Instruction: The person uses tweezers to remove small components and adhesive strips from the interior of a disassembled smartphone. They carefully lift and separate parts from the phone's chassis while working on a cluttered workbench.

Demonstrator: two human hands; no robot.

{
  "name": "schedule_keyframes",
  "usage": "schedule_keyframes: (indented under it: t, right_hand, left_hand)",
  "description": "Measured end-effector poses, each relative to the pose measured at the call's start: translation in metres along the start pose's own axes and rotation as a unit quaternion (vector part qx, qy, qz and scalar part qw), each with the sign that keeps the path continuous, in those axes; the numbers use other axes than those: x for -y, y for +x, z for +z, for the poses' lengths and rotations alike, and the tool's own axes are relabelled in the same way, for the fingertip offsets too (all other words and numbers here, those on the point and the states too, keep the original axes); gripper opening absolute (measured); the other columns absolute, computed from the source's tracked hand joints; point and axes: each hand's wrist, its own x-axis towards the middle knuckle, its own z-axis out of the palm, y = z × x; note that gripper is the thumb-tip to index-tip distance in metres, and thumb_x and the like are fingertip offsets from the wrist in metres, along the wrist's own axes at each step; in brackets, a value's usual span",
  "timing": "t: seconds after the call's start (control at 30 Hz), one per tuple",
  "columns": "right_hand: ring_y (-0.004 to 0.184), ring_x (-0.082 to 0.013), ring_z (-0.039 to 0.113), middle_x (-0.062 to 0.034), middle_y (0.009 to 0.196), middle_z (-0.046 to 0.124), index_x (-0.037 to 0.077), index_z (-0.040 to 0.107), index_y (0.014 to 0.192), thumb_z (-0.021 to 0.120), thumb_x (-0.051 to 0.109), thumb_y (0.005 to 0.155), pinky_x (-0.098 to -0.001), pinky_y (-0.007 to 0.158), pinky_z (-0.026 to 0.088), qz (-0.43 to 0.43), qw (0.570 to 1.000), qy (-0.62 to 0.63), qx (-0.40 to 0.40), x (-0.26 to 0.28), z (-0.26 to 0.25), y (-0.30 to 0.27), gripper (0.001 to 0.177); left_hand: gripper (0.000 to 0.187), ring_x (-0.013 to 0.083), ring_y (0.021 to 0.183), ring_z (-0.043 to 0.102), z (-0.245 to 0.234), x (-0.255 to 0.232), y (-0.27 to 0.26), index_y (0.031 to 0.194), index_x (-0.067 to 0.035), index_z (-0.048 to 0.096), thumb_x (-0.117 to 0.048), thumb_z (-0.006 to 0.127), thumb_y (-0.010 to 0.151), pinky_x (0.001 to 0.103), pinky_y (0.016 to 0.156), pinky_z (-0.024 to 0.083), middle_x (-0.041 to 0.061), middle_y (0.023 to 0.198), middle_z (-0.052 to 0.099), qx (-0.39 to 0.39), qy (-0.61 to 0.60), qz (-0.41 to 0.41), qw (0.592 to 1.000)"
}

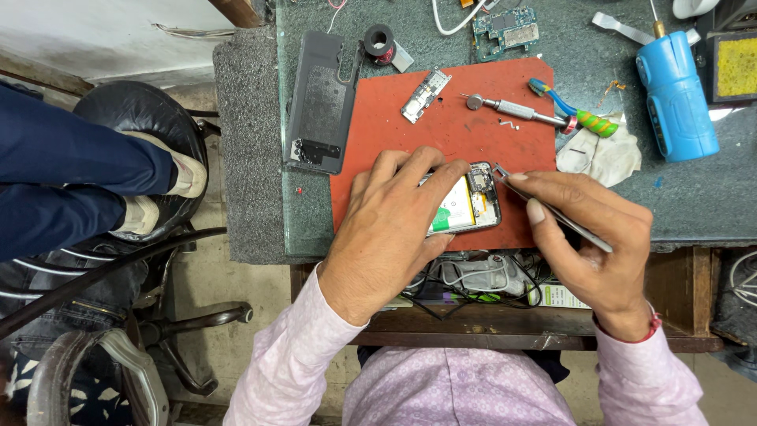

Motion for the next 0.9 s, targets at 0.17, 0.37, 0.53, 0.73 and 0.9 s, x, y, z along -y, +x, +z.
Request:
schedule_keyframes:
  t: [0.17, 0.37, 0.53, 0.73, 0.9]
  right_hand:
    - [0.110, -0.0237, 0.074, -0.0142, 0.116, 0.075, -0.001, 0.072, 0.118, 0.066, -0.006, 0.095, -0.0327, 0.099, 0.057, -0.022, 0.999, -0.023, 0.004, -0.0004, 0.0006, 0.0003, 0.024]
    - [0.110, -0.0260, 0.074, -0.0141, 0.116, 0.075, -0.001, 0.072, 0.119, 0.067, -0.007, 0.094, -0.0349, 0.099, 0.057, -0.052, 0.997, -0.049, 0.008, -0.0013, 0.0014, 0.0000, 0.026]
    - [0.107, -0.0276, 0.074, -0.0159, 0.114, 0.074, -0.001, 0.071, 0.121, 0.069, -0.008, 0.090, -0.0363, 0.095, 0.057, -0.083, 0.993, -0.078, 0.011, -0.0019, 0.0037, -0.0025, 0.032]
    - [0.107, -0.0296, 0.074, -0.0173, 0.115, 0.074, -0.002, 0.071, 0.121, 0.069, -0.009, 0.089, -0.0372, 0.093, 0.057, -0.109, 0.989, -0.095, 0.004, -0.0036, 0.0062, -0.0034, 0.033]
    - [0.106, -0.0274, 0.075, -0.0147, 0.114, 0.075, -0.001, 0.071, 0.119, 0.068, -0.007, 0.094, -0.0347, 0.093, 0.058, -0.083, 0.994, -0.076, -0.001, 0.0005, 0.0038, -0.0024, 0.026]
  left_hand:
    - [0.075, 0.0297, 0.120, 0.052, -0.0004, -0.0011, 0.0001, 0.136, -0.008, 0.057, -0.011, 0.086, 0.067, 0.048, 0.098, 0.043, 0.007, 0.128, 0.055, 0.001, -0.009, -0.004, 1.000]
    - [0.074, 0.0304, 0.119, 0.052, -0.0005, -0.0012, -0.0001, 0.135, -0.008, 0.057, -0.012, 0.087, 0.067, 0.048, 0.099, 0.043, 0.007, 0.127, 0.056, 0.000, -0.010, -0.006, 1.000]
    - [0.073, 0.0314, 0.118, 0.052, -0.0010, 0.0004, 0.0015, 0.134, -0.007, 0.058, -0.013, 0.087, 0.068, 0.048, 0.099, 0.044, 0.007, 0.125, 0.056, 0.003, -0.017, -0.004, 1.000]
    - [0.072, 0.0319, 0.117, 0.053, -0.0027, 0.0013, 0.0014, 0.134, -0.009, 0.058, -0.012, 0.087, 0.067, 0.048, 0.098, 0.044, 0.007, 0.124, 0.057, 0.006, -0.028, -0.005, 1.000]
    - [0.073, 0.0315, 0.117, 0.053, -0.0001, -0.0011, 0.0001, 0.134, -0.009, 0.058, -0.011, 0.087, 0.066, 0.048, 0.098, 0.044, 0.006, 0.124, 0.057, -0.008, -0.012, -0.001, 1.000]
